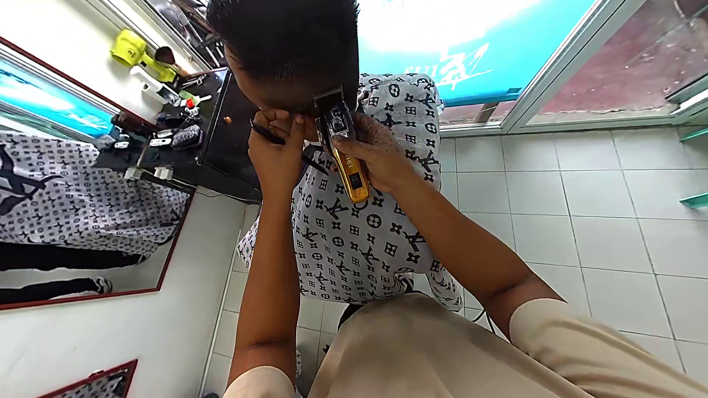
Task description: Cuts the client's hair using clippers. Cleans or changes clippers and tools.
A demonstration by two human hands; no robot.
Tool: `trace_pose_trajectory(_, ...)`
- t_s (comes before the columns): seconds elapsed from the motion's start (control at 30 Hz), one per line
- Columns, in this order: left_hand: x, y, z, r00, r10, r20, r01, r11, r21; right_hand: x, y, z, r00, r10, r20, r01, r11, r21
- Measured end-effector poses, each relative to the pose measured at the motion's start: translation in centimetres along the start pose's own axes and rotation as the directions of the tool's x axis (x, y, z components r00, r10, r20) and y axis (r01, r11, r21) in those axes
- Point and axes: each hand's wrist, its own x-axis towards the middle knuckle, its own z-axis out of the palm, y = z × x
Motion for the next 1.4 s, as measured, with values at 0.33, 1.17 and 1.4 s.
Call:
trace_pose_trajectory(0.33, 0.1, 0.3, 0.0, 0.999, -0.032, 0.028, 0.031, 0.999, 0.023, 0.0, -0.3, 0.8, 0.999, 0.032, -0.021, -0.032, 0.999, 0.012)
trace_pose_trajectory(1.17, 0.4, 0.2, -0.3, 0.998, 0.007, 0.062, -0.008, 1.0, 0.015, 0.1, -1.4, 3.0, 0.999, 0.027, -0.043, -0.024, 0.998, 0.062)
trace_pose_trajectory(1.4, 0.4, 0.1, -0.3, 0.997, 0.008, 0.071, -0.009, 1.0, 0.013, 0.1, -1.8, 3.7, 0.999, -0.022, -0.049, 0.025, 0.997, 0.078)
